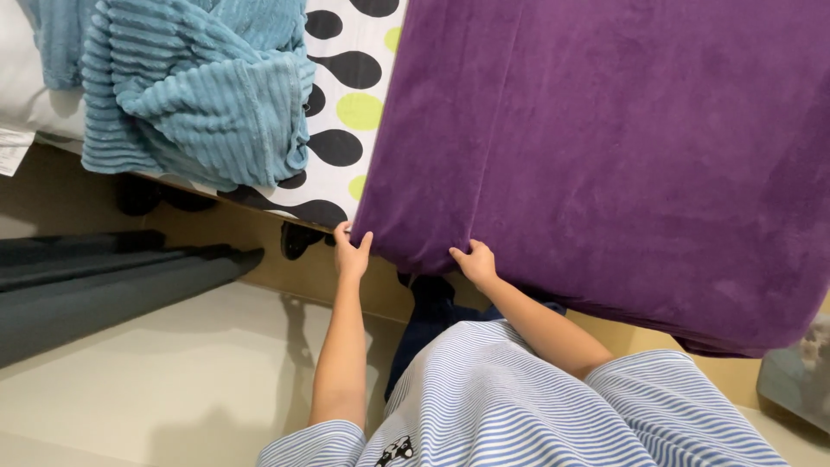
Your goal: The person folds a light blue textured blanket on a purple bedspread. They smooth the blanket, fold it in half lengthwise, and then fold it again to create a compact rectangular shape.
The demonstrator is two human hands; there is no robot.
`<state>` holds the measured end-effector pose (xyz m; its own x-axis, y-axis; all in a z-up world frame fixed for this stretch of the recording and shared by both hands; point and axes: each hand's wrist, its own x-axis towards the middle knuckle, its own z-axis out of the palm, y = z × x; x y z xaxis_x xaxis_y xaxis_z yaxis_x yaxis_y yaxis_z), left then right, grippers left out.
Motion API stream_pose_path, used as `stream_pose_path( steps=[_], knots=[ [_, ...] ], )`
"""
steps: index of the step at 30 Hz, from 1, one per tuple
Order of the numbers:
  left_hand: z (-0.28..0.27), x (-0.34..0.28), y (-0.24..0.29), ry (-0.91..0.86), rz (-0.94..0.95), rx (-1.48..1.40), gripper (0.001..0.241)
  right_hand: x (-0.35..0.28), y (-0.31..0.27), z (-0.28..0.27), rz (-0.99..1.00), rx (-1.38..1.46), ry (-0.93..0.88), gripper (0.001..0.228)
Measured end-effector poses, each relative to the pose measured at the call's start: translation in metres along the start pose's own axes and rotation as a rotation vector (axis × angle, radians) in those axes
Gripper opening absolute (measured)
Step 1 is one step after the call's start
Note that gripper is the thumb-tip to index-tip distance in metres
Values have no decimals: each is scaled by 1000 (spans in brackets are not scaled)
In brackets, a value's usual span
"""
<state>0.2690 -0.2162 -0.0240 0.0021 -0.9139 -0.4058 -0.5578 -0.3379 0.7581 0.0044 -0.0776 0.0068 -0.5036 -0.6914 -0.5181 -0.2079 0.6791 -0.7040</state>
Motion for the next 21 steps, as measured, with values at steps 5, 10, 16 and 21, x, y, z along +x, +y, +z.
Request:
stream_pose_path(
  steps=[5,10,16,21],
  knots=[
    [-3,0,5,-109,-6,19,68,-9,-24,-9,170,77,-148,31],
    [8,33,-42,-77,148,188,55,-4,-19,-10,249,122,-279,24],
    [-42,22,-20,-138,177,-75,33,-6,-17,-14,315,198,-447,24],
    [-27,45,-52,-100,153,125,35,8,11,17,229,45,-380,31]
  ],
)
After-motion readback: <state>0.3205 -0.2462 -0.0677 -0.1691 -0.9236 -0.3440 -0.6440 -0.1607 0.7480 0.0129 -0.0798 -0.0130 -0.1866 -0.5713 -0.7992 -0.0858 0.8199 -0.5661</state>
